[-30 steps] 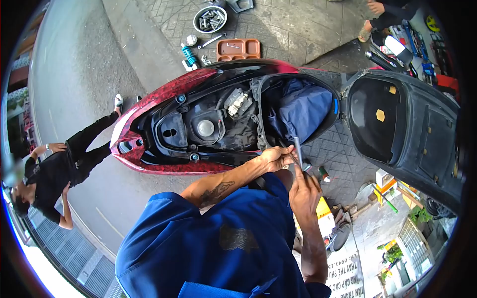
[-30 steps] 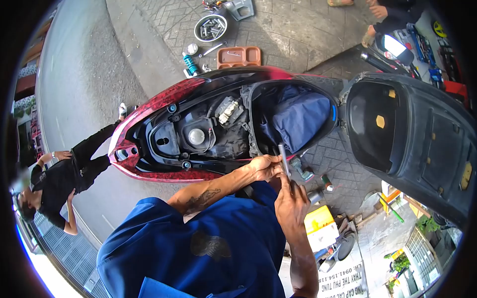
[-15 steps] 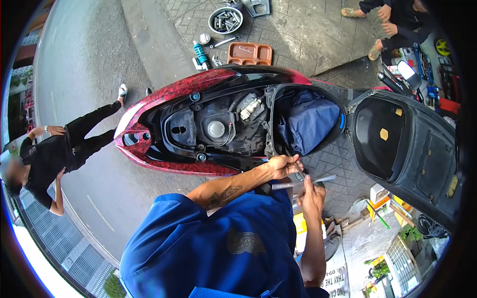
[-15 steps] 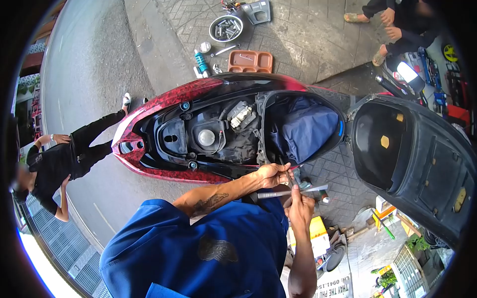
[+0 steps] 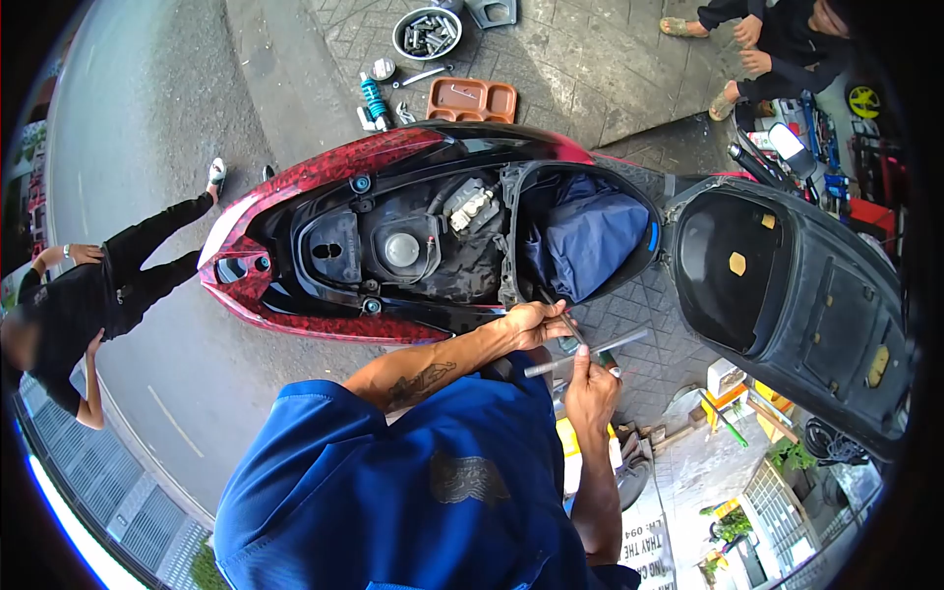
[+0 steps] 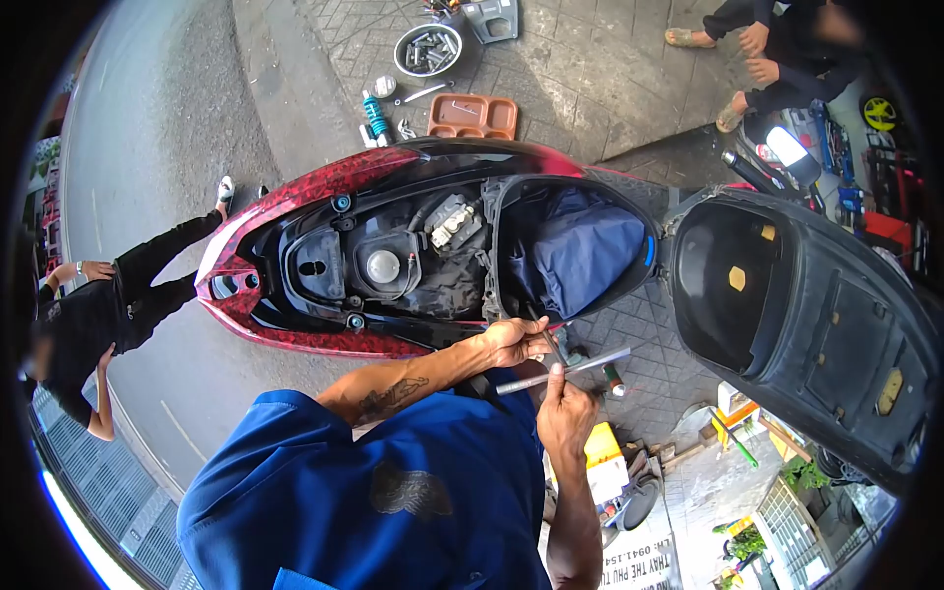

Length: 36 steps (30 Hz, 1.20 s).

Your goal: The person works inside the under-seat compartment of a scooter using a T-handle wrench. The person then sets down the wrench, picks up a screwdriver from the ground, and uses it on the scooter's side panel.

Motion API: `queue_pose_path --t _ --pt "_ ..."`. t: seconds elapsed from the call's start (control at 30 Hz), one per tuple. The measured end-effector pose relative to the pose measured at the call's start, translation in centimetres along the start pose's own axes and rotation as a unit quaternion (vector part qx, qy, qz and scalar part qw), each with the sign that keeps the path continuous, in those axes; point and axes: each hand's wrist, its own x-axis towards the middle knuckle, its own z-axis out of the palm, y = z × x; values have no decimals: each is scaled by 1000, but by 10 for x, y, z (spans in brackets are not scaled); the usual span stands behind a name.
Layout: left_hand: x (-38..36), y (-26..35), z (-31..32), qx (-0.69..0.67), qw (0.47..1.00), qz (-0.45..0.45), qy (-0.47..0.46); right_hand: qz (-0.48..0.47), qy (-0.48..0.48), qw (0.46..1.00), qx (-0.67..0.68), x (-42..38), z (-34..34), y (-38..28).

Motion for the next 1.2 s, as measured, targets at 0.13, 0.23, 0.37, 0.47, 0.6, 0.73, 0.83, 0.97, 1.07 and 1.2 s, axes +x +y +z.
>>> queue_pose_path --t 0.13,0.23,0.37,0.47,0.6,0.73,0.83,0.97,1.07,1.2 --pt "-2 0 4 -30 998 26 44 -207 306 929 27 -11 15 8" --pt "13 2 -12 -26 999 4 24 -348 407 833 -138 -6 4 -4" --pt "12 -1 -11 -15 1000 6 25 -83 187 974 -101 -1 4 12" --pt "9 -2 -9 -17 999 20 33 -261 318 906 -96 -5 0 1" --pt "8 -1 -7 -17 999 16 42 -406 337 836 -150 1 -8 11" --pt "4 -3 3 -45 999 14 26 -253 276 922 -101 -1 -11 13" --pt "-1 -9 15 -78 997 24 -18 -194 280 940 5 -7 -4 7" --pt "-6 -15 16 -126 992 5 -15 -313 335 888 31 -5 -3 -5" --pt "-4 -11 13 -110 993 6 -37 -427 345 811 -200 -4 -12 3" --pt "-12 -10 19 -54 998 -5 -26 -222 184 932 -220 1 -1 24"
